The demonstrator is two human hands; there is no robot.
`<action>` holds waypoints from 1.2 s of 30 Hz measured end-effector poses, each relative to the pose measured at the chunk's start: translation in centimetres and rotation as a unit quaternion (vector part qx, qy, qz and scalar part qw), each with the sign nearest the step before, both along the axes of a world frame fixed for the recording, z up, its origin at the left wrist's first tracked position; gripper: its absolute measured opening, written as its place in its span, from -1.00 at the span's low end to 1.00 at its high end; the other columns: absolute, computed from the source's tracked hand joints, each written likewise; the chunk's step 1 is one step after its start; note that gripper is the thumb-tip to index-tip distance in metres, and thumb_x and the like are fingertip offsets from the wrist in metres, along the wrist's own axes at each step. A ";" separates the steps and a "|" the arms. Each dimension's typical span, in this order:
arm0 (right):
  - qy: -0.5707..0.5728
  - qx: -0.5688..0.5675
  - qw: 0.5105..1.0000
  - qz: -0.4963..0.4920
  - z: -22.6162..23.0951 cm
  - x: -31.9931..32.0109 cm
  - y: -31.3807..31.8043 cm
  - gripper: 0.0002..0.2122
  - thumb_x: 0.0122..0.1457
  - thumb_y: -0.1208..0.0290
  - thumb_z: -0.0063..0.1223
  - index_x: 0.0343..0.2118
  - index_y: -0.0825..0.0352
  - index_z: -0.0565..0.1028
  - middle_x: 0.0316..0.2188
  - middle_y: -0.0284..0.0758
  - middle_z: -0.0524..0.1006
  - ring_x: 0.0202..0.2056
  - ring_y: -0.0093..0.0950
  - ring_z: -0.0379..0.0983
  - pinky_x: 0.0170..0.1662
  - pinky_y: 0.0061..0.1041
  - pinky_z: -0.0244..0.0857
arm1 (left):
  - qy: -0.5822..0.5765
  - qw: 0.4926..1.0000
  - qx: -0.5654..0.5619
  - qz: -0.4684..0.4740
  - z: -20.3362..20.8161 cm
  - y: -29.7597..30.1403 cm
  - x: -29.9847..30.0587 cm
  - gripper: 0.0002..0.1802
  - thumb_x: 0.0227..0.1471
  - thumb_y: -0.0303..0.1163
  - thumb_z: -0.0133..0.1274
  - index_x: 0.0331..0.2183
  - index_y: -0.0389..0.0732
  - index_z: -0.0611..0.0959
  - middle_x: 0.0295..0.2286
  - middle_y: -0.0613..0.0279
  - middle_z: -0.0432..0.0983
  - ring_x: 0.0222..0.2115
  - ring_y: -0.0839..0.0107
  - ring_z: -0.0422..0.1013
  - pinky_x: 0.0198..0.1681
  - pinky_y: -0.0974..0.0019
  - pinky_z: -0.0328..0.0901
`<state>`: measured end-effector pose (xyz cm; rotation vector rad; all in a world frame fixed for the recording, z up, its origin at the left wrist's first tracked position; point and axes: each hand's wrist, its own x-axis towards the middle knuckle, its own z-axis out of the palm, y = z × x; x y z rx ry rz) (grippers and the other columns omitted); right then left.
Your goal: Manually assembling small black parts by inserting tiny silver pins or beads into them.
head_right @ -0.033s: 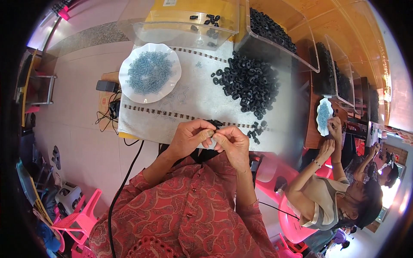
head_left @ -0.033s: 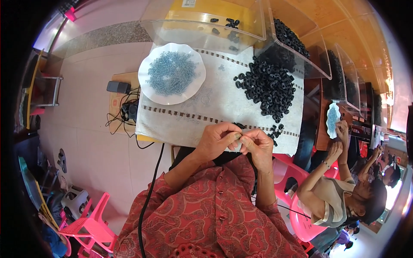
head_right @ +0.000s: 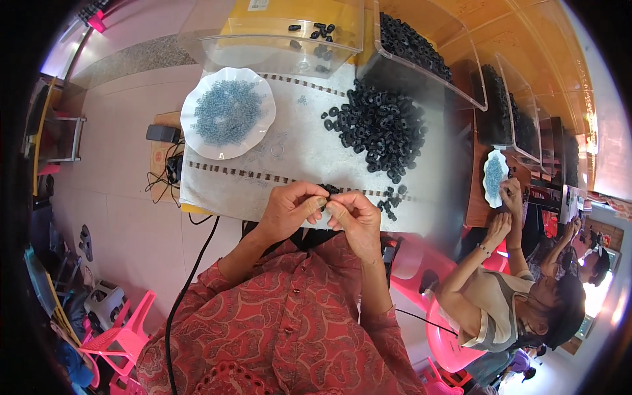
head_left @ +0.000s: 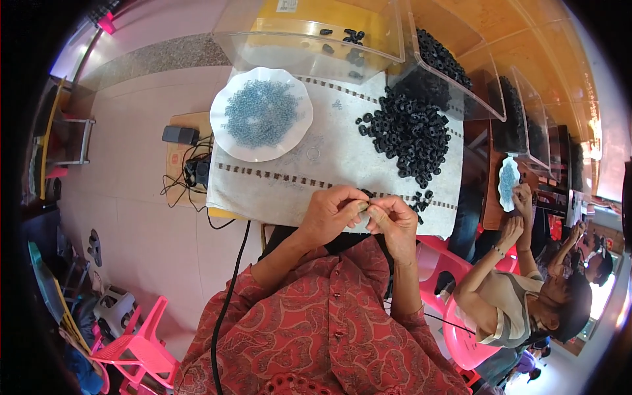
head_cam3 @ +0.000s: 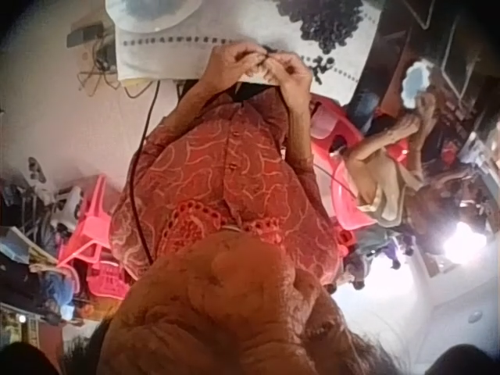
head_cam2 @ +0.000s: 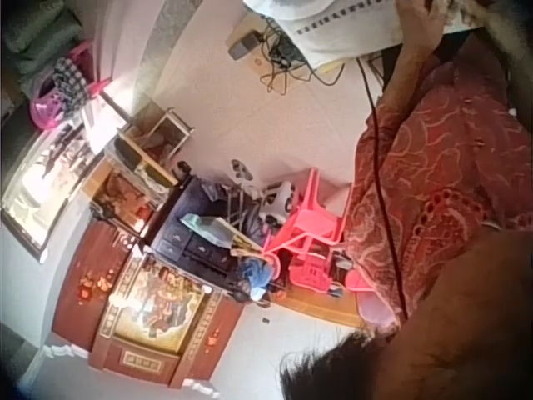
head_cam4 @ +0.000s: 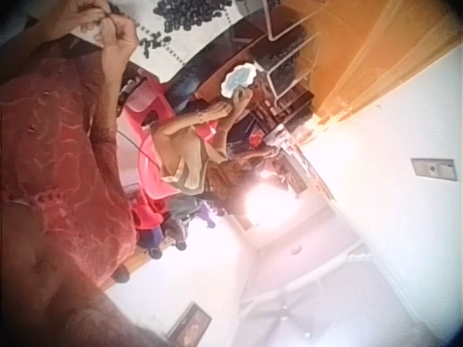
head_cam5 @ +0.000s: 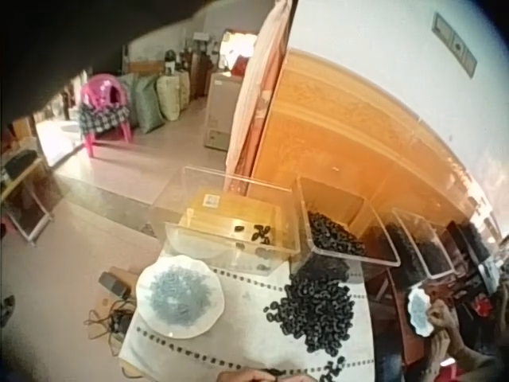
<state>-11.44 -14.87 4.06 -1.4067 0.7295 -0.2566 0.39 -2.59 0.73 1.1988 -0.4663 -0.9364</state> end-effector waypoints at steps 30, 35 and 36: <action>0.027 -0.274 0.960 -0.048 -2.9 3.5 -3.9 -0.92 0.10 0.58 0.13 -0.35 0.39 0.48 -0.58 -0.44 0.46 -0.56 -0.71 0.31 -0.49 -0.68 0.24 | -0.382 0.912 0.084 0.127 -1.7 -2.7 0.6 -0.85 -0.02 -0.54 0.10 -0.31 -0.27 0.61 -0.40 0.08 0.45 -0.44 0.15 0.46 -0.37 0.24 0.35; 0.037 -0.246 0.969 0.001 -2.4 3.2 -2.5 -0.88 0.06 0.60 0.18 -0.33 0.38 0.50 -0.60 -0.47 0.43 -0.57 -0.72 0.26 -0.50 -0.69 0.19 | -0.322 0.934 0.037 0.153 -0.9 -2.7 0.7 -0.78 -0.04 -0.59 0.12 -0.25 -0.28 0.61 -0.40 0.11 0.47 -0.49 0.29 0.46 -0.43 0.35 0.34; 0.060 -0.242 0.968 0.026 -1.9 3.1 -2.2 -0.88 0.09 0.60 0.16 -0.29 0.39 0.51 -0.52 -0.52 0.46 -0.50 -0.75 0.29 -0.40 -0.74 0.22 | -0.323 0.933 0.021 0.155 -0.7 -2.6 0.8 -0.78 -0.04 -0.58 0.12 -0.25 -0.27 0.61 -0.40 0.12 0.48 -0.49 0.32 0.46 -0.44 0.36 0.34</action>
